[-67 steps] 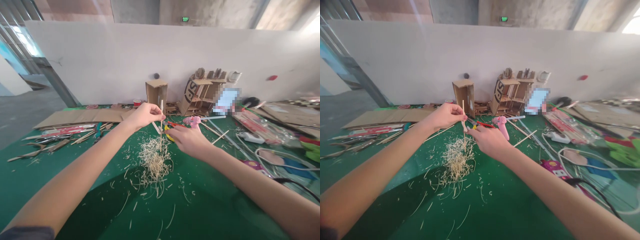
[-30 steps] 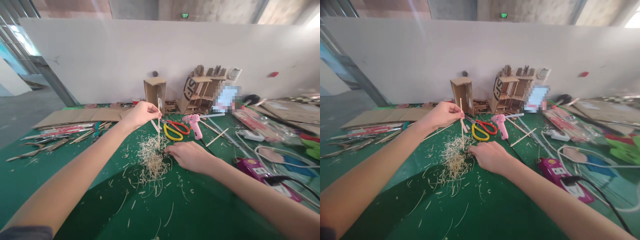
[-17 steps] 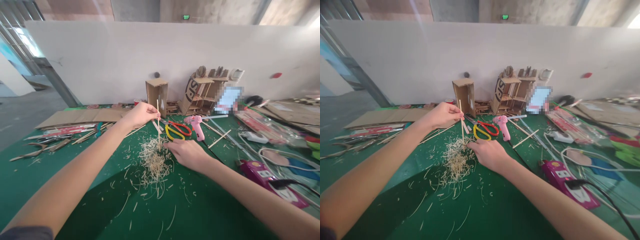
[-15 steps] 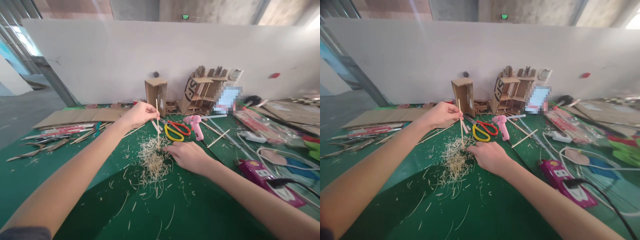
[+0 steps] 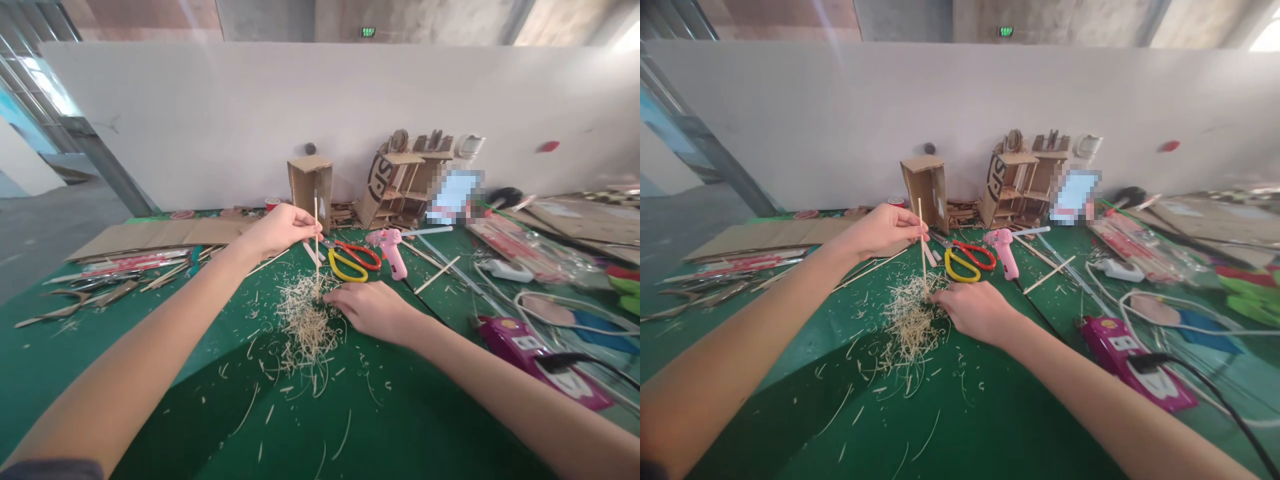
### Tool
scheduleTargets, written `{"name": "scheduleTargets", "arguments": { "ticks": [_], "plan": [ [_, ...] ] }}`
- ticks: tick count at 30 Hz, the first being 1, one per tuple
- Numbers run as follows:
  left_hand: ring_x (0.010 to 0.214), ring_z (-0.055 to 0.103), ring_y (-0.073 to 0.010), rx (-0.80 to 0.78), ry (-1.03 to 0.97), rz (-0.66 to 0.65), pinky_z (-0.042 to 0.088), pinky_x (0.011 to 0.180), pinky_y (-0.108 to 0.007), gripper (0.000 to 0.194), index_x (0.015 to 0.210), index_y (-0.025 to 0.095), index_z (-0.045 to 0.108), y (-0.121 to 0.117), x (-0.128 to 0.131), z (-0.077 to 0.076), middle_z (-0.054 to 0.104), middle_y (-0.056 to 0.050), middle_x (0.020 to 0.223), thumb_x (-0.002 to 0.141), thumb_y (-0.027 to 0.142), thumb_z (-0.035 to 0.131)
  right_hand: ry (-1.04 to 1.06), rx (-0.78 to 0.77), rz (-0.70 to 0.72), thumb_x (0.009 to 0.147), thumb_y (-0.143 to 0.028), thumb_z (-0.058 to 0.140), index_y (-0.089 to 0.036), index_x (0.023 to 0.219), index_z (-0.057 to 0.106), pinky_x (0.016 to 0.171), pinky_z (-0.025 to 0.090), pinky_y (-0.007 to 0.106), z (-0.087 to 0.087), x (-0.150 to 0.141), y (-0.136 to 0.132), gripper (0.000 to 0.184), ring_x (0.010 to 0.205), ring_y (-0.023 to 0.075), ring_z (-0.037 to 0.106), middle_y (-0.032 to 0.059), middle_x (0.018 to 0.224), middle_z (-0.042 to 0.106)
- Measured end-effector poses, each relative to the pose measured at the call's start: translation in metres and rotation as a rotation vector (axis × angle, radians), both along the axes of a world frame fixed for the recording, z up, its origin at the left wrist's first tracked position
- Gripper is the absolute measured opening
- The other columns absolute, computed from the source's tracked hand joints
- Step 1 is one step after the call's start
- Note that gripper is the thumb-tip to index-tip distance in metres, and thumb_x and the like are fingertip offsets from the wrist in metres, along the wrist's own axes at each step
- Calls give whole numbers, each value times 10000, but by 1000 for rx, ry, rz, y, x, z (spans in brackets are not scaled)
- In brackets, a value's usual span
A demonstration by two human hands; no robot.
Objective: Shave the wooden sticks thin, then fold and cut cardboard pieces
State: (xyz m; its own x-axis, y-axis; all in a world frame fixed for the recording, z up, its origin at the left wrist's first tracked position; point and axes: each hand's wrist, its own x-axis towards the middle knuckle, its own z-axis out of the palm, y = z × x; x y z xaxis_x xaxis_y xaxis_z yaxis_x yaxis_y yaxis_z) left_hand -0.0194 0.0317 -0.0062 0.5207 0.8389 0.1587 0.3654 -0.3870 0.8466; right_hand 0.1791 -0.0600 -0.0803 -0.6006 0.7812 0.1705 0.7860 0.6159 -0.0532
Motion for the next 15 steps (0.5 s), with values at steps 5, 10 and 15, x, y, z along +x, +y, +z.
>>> {"name": "scheduleTargets", "arguments": {
  "ticks": [5, 10, 15],
  "plan": [
    [877, 669, -162, 10, 14, -28, 495, 809, -290, 178, 885, 145, 680, 0, 0, 0, 733, -94, 920, 800, 291, 623, 42, 37, -38, 897, -221, 373, -293, 1147, 627, 543, 248, 263, 12, 1, 1, 364, 650, 118, 526, 27, 893, 658],
    [872, 666, -158, 3, 34, -54, 490, 786, -287, 200, 943, 129, 656, 3, -2, -2, 724, -110, 958, 828, 270, 573, 48, 147, -125, 892, -203, 361, -299, 1201, 591, 539, 240, 263, 21, 0, 16, 397, 631, 111, 496, 38, 903, 640],
    [883, 661, -155, 1, 25, -67, 483, 784, -277, 195, 948, 131, 647, 6, -3, -6, 720, -111, 965, 837, 262, 556, -17, 23, -35, 880, -198, 395, -293, 1153, 622, 510, 182, 273, -1, -3, -2, 369, 571, 93, 465, 23, 859, 655]
  ]
}}
